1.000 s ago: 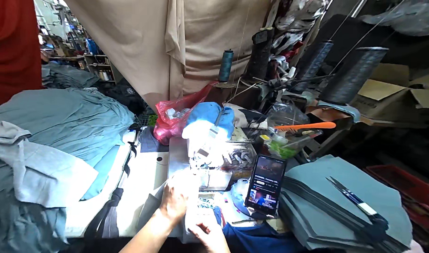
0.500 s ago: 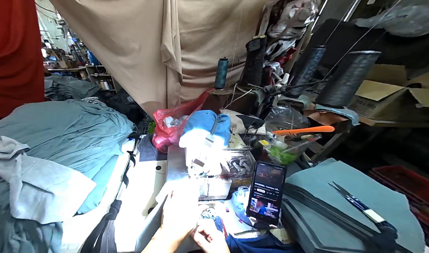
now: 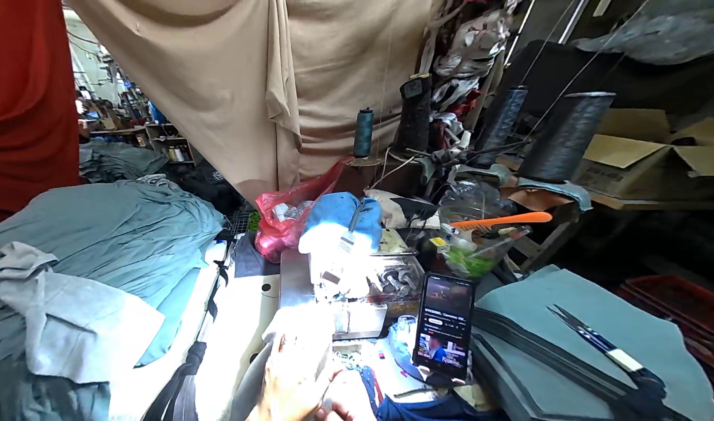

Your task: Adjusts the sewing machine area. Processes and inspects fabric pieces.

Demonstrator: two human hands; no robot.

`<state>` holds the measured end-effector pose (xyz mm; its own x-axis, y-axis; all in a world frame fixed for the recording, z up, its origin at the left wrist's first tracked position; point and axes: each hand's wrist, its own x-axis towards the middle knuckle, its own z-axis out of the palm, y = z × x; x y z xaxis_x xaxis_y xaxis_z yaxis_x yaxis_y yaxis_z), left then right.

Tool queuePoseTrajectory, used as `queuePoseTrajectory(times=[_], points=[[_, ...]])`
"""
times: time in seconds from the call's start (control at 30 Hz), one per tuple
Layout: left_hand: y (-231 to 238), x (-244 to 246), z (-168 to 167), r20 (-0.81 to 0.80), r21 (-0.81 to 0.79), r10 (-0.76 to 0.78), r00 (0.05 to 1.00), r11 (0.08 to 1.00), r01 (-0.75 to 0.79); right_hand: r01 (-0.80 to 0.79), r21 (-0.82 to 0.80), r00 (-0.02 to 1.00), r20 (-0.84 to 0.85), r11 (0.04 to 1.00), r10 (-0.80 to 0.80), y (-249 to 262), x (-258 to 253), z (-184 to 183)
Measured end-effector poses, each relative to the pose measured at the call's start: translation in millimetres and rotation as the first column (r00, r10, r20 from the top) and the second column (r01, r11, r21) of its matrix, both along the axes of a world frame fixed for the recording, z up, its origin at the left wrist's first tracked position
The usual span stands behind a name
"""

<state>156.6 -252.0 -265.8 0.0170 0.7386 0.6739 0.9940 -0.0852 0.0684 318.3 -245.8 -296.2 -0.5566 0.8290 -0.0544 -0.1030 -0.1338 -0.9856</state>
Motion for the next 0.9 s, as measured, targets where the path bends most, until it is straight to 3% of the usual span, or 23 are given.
queuePoseTrajectory(times=[0.1, 0.3, 0.43, 0.63, 0.8, 0.9], points=[[0.7, -2.1, -4.9, -0.018, 0.085, 0.004, 1.000, 0.996, -0.002, 0.022, 0.036, 1.000, -0.016, 0.999, -0.022, 0.1, 2.7, -0.8], [5.5, -3.9, 3.5, -0.001, -0.002, 0.023, 1.000, 1.000, -0.023, 0.101, 0.206, 0.989, 0.087, 0.973, -0.121, 18.7, -7.6, 15.0], [7.1, -3.4, 1.3, 0.006, 0.061, 0.017, 1.000, 0.998, -0.018, 0.148, 0.178, 0.987, 0.032, 0.973, -0.156, 35.2, -19.5, 17.2], [10.2, -2.3, 6.1, 0.028, -0.042, 0.022, 0.999, 0.999, -0.021, 0.240, 0.176, 0.968, 0.029, 0.955, -0.249, 32.4, -22.6, 19.7], [4.3, -0.2, 5.7, -0.005, 0.020, 0.001, 1.000, 1.000, -0.001, 0.266, 0.224, 0.957, 0.053, 0.938, -0.284, 25.4, -15.0, 18.4], [6.5, -1.4, 6.8, 0.024, -0.045, 0.007, 1.000, 0.999, -0.006, 0.261, 0.204, 0.959, 0.057, 0.943, -0.278, 33.0, -19.6, 18.7]])
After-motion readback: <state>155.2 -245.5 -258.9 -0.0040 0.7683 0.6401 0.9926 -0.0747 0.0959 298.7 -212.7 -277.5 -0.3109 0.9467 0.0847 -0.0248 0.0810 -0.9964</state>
